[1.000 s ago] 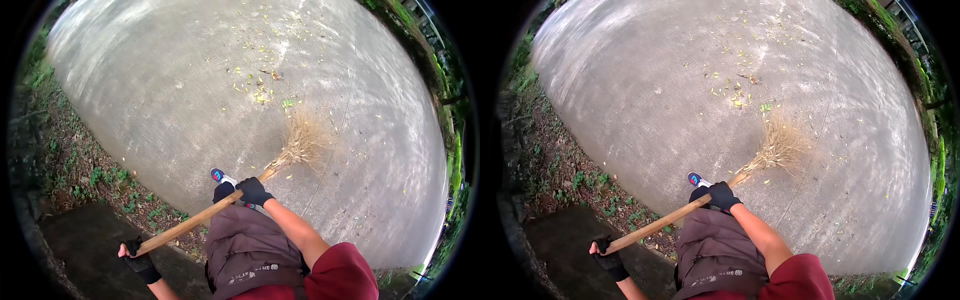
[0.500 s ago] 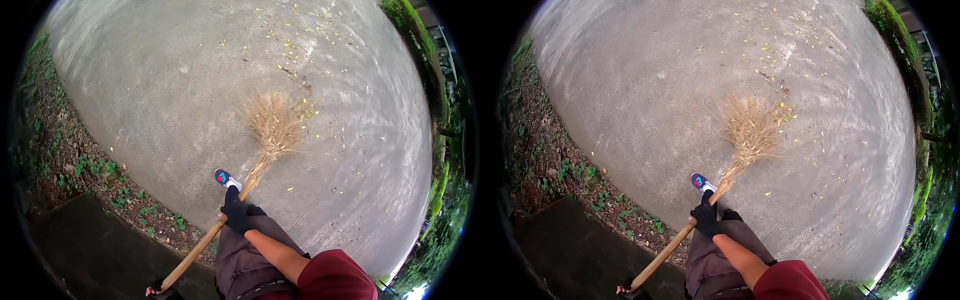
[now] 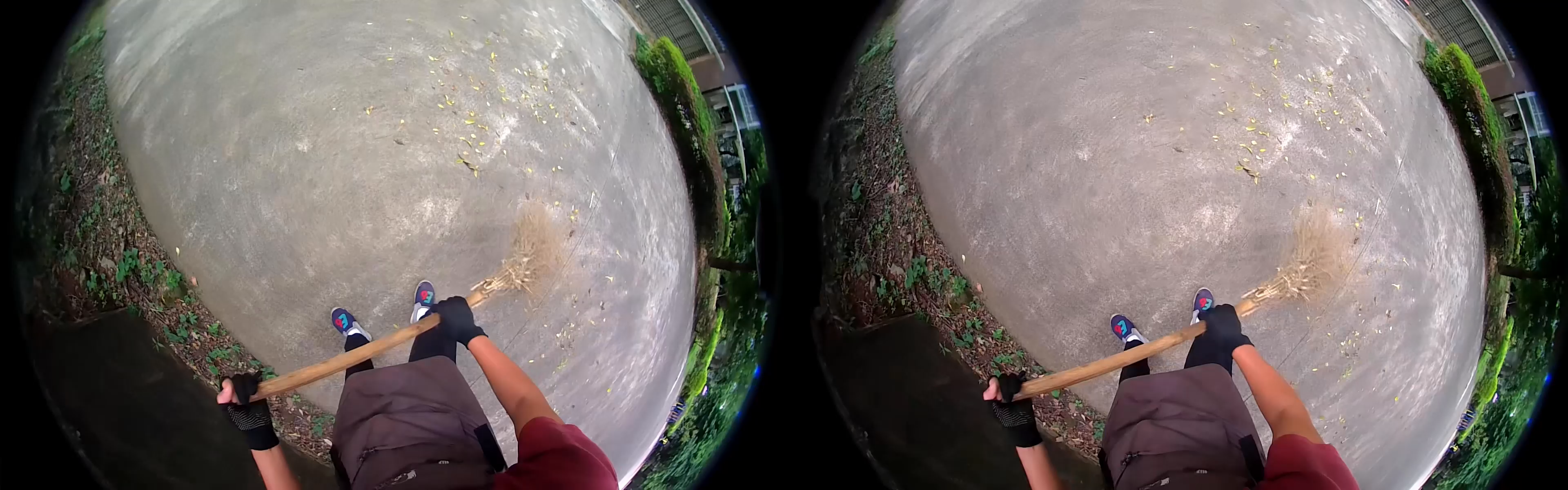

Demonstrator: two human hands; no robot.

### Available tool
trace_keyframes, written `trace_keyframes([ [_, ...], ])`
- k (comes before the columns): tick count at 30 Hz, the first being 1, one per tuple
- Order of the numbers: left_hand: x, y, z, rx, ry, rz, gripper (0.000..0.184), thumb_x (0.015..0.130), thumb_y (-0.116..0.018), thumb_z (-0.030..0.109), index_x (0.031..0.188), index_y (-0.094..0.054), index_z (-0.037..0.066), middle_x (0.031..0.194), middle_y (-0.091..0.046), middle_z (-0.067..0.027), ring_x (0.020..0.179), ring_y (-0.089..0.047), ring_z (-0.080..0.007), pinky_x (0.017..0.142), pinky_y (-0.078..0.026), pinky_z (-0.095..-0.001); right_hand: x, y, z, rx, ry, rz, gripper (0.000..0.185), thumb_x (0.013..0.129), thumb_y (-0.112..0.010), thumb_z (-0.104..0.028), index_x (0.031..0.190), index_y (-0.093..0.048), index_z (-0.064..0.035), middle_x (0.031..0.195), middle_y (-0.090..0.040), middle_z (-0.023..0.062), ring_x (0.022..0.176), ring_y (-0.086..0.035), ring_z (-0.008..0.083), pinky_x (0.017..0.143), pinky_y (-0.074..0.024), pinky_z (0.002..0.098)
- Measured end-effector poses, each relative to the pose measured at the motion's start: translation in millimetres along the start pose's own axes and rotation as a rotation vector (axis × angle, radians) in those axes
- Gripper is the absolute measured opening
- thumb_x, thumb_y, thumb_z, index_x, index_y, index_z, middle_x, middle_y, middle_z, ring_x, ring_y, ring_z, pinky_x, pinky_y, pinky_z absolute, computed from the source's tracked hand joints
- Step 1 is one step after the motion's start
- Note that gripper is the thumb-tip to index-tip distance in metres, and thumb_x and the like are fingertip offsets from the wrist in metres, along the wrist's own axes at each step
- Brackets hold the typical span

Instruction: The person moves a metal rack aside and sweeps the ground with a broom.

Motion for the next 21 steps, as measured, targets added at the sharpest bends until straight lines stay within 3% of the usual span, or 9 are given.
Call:
trace_keyframes([
  [3,-45.4,57.7,83.7,-0.161,-0.189,-0.030,0.028,0.086,-0.049,0.020,0.059,-0.047,0.017,0.052,-0.043,0.0025,0.051,-0.042,-0.0089,0.062,-0.038,-0.0266,104.5,62.5,-118.6,0.155,0.342,0.185,0.026,0.057,-0.071,-0.018,0.082,-0.065,-0.0139,0.074,-0.061,0.0065,0.078,-0.058,0.0259,0.081,-0.0415,0.0390],
  [5,-87.4,80.9,113.6,-0.273,-0.280,-0.026,0.031,0.089,-0.048,0.022,0.058,-0.050,0.019,0.051,-0.042,0.0044,0.049,-0.041,-0.0072,0.061,-0.037,-0.0247,156.4,79.5,-179.8,0.210,0.458,0.207,0.024,0.060,-0.070,-0.016,0.084,-0.065,-0.0148,0.081,-0.060,0.0056,0.088,-0.056,0.0241,0.096,-0.0339,0.0424],
  [7,-122.4,30.8,103.3,0.024,-0.495,0.463,0.021,0.084,-0.054,0.025,0.068,-0.059,0.012,0.069,-0.055,0.0004,0.071,-0.052,-0.0150,0.068,-0.042,-0.0334,194.9,84.6,-225.3,0.218,0.548,0.265,0.019,0.066,-0.067,-0.012,0.084,-0.064,-0.0162,0.082,-0.058,0.0034,0.092,-0.055,0.0223,0.104,-0.0265,0.0474],
  [11,-154.0,62.9,61.7,0.029,-0.520,0.620,0.010,0.077,-0.061,0.022,0.071,-0.060,0.014,0.078,-0.059,-0.0046,0.080,-0.054,-0.0200,0.070,-0.044,-0.0391,228.8,66.6,-255.5,0.220,0.566,0.179,0.017,0.075,-0.058,-0.007,0.085,-0.065,-0.0201,0.084,-0.058,0.0012,0.096,-0.055,0.0201,0.108,-0.0188,0.0543],
  [15,-153.0,61.2,35.1,0.196,-0.467,0.859,0.017,0.072,-0.062,0.025,0.084,-0.060,0.013,0.079,-0.059,-0.0056,0.082,-0.055,-0.0221,0.072,-0.045,-0.0384,178.0,31.5,-180.1,0.318,0.406,0.305,0.008,0.072,-0.060,-0.015,0.076,-0.058,-0.0214,0.074,-0.050,-0.0007,0.089,-0.055,0.0181,0.106,-0.0219,0.0556],
  [17,-106.9,143.3,41.9,0.320,-0.540,0.797,0.016,0.081,-0.055,0.026,0.068,-0.055,0.016,0.061,-0.046,0.0005,0.065,-0.048,-0.0141,0.071,-0.039,-0.0320,134.5,26.3,-102.6,0.339,0.190,0.445,0.008,0.071,-0.063,-0.018,0.074,-0.056,-0.0176,0.073,-0.051,0.0024,0.084,-0.054,0.0216,0.098,-0.0269,0.0523],
  [18,-74.3,109.1,26.1,0.378,-0.579,0.766,0.027,0.085,-0.052,0.026,0.060,-0.052,0.018,0.052,-0.039,0.0036,0.056,-0.044,-0.0102,0.070,-0.036,-0.0289,104.5,27.5,-44.9,0.370,0.037,0.530,0.012,0.071,-0.066,-0.019,0.072,-0.055,-0.0151,0.072,-0.051,0.0044,0.079,-0.054,0.0242,0.091,-0.0316,0.0496],
  [20,-11.3,-55.8,-154.5,-0.087,-0.048,-0.113,0.020,0.083,-0.051,0.021,0.066,-0.043,0.014,0.056,-0.038,0.0004,0.060,-0.043,-0.0146,0.074,-0.038,-0.0356,37.3,35.7,83.6,0.329,-0.275,0.635,0.022,0.069,-0.071,-0.020,0.069,-0.052,-0.0101,0.070,-0.052,0.0084,0.070,-0.053,0.0296,0.077,-0.0410,0.0442],
  [21,-3.1,-131.1,-223.9,0.091,0.092,-0.151,0.019,0.083,-0.052,0.017,0.066,-0.044,0.012,0.058,-0.041,-0.0003,0.060,-0.044,-0.0135,0.071,-0.038,-0.0333,3.2,35.9,153.3,0.282,-0.441,0.628,0.020,0.069,-0.070,-0.021,0.070,-0.053,-0.0110,0.072,-0.053,0.0079,0.073,-0.054,0.0288,0.079,-0.0393,0.0460],
])
Point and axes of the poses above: each hand's wrist, its own x-axis towards the middle knuckle, its own y-axis out of the back of the hand, z = x × y, the point moved 5 cm from there along x, towards the middle knuckle
